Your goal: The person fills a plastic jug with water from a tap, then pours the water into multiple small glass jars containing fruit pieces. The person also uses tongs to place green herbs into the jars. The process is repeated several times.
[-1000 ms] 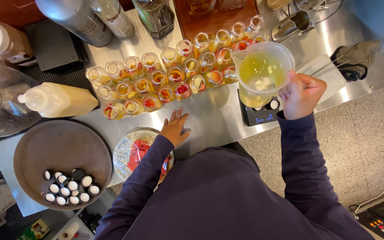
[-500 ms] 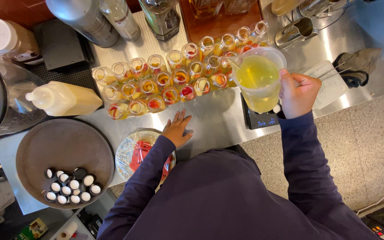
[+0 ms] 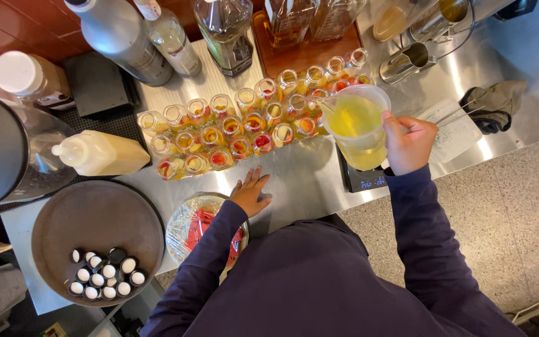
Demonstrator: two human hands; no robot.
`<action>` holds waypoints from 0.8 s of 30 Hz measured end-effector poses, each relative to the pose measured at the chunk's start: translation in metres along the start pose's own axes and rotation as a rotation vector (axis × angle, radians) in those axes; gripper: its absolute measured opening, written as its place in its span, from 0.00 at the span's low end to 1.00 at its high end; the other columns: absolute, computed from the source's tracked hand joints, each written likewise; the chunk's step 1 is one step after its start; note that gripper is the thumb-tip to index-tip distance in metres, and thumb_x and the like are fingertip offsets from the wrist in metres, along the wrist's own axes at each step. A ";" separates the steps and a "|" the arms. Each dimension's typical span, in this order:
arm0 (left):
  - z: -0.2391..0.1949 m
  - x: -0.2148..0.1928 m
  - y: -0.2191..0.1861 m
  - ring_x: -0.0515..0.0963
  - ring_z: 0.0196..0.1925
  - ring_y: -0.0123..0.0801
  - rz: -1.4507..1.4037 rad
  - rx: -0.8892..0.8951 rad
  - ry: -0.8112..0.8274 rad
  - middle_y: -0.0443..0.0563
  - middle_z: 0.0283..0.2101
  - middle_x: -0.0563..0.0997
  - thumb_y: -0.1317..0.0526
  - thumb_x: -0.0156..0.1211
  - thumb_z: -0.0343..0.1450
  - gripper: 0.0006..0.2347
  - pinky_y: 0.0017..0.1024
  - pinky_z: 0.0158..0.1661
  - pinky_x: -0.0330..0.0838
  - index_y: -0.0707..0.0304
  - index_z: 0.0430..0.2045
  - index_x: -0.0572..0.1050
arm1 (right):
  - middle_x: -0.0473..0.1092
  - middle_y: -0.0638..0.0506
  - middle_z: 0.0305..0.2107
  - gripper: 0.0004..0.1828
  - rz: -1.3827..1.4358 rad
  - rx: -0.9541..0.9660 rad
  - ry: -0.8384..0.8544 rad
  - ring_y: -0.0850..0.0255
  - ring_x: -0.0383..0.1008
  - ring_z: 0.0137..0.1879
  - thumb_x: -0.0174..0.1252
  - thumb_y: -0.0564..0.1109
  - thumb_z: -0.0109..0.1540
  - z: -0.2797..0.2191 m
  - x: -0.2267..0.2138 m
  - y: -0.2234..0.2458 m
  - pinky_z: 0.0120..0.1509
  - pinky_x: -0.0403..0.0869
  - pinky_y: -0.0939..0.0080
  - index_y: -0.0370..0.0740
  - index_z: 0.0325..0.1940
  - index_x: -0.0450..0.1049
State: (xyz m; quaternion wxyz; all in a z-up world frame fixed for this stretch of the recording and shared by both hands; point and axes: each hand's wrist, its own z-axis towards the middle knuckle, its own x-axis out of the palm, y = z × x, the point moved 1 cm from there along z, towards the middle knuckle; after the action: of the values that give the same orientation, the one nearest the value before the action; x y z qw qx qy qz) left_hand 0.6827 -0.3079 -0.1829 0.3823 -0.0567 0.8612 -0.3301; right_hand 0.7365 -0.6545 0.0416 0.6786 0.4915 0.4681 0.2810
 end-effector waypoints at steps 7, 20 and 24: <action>0.003 0.002 0.002 0.39 0.80 0.52 0.005 -0.008 -0.002 0.58 0.79 0.41 0.47 0.59 0.69 0.34 0.60 0.70 0.43 0.50 0.71 0.55 | 0.64 0.59 0.16 0.21 -0.085 -0.059 0.003 0.74 0.60 0.24 0.65 0.44 0.66 0.004 -0.003 -0.005 0.29 0.59 0.67 0.30 0.22 0.73; 0.004 0.001 0.003 0.38 0.80 0.51 0.007 -0.008 0.021 0.56 0.79 0.40 0.47 0.59 0.69 0.34 0.58 0.71 0.42 0.48 0.71 0.54 | 0.65 0.58 0.16 0.21 -0.132 -0.116 0.037 0.73 0.61 0.24 0.66 0.45 0.67 0.003 -0.008 0.007 0.30 0.61 0.67 0.29 0.25 0.74; 0.003 0.003 0.003 0.38 0.80 0.51 -0.003 -0.003 0.016 0.56 0.79 0.39 0.47 0.58 0.69 0.34 0.59 0.71 0.41 0.48 0.71 0.54 | 0.65 0.58 0.16 0.20 -0.115 -0.097 0.046 0.73 0.61 0.24 0.66 0.45 0.67 0.003 -0.006 0.009 0.30 0.61 0.67 0.29 0.25 0.75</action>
State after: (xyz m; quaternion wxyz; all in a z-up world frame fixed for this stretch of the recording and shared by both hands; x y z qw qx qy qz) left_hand 0.6831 -0.3078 -0.1877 0.3750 -0.0560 0.8645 -0.3299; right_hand 0.7375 -0.6581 0.0521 0.7054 0.4238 0.4970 0.2752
